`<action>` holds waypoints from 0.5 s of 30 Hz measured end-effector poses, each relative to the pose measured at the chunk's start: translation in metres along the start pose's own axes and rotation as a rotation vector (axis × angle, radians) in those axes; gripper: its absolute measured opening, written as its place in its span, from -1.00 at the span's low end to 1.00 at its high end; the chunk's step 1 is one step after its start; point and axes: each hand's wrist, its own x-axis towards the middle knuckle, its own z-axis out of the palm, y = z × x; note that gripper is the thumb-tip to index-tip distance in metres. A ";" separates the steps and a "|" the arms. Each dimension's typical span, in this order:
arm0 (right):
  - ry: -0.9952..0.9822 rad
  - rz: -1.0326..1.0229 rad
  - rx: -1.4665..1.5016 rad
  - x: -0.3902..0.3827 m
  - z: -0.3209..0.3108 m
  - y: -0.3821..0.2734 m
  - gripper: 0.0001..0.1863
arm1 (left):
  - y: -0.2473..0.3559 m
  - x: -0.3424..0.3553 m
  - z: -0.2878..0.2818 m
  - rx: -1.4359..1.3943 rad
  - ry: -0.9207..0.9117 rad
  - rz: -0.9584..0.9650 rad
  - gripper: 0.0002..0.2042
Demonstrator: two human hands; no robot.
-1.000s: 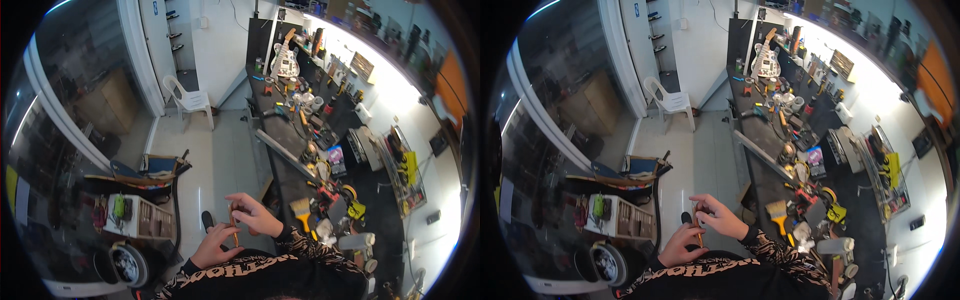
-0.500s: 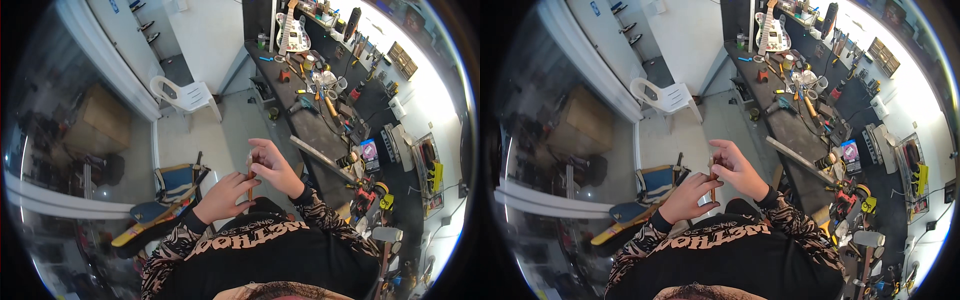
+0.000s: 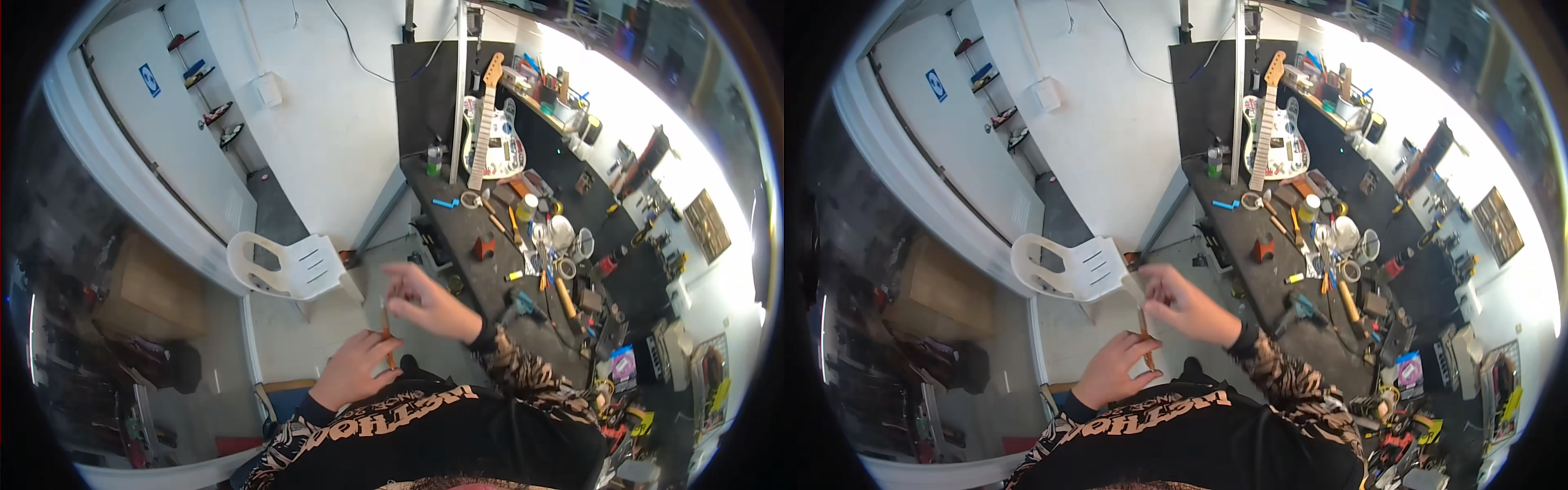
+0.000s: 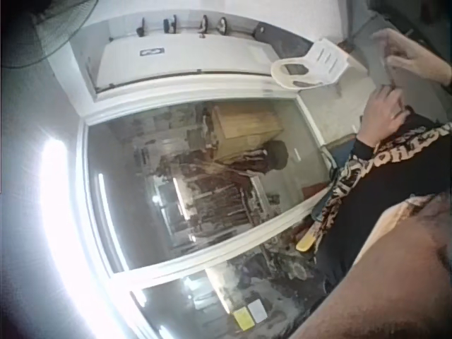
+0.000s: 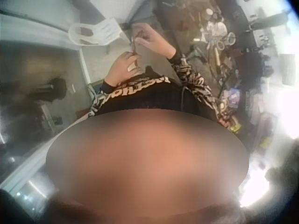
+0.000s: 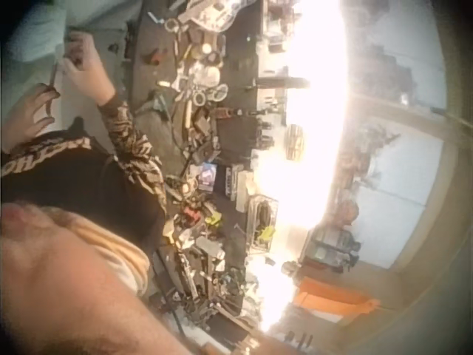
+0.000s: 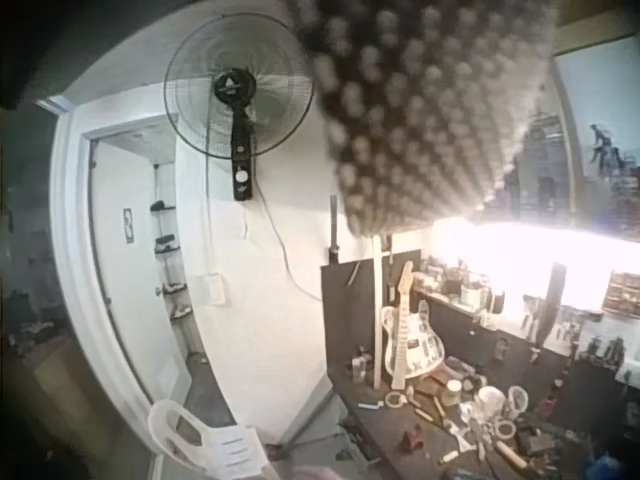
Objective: The person sands a guitar nut piece on a sheet of sandpaper, checks its fit in the slot at the top of the guitar neck, and uses a pencil to mark the piece while it is held against the headstock.
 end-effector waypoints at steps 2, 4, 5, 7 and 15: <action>0.049 -0.105 -0.287 0.078 -0.049 -0.019 -0.48 | -0.031 0.026 -0.024 0.015 0.056 -0.026 -0.47; 0.103 -0.058 -0.324 0.161 -0.104 -0.045 -0.61 | -0.063 0.047 -0.041 0.012 0.166 -0.085 -0.45; 0.153 -0.121 -0.418 0.203 -0.136 -0.051 -0.61 | -0.079 0.058 -0.046 0.004 0.169 -0.069 -0.45; 0.256 -0.166 -0.317 0.284 -0.194 -0.070 -0.67 | -0.115 0.075 -0.054 -0.020 0.200 -0.181 -0.42; 0.957 -0.554 -0.965 0.540 -0.430 -0.148 -0.32 | -0.299 0.171 -0.084 -0.155 0.113 -0.201 -0.38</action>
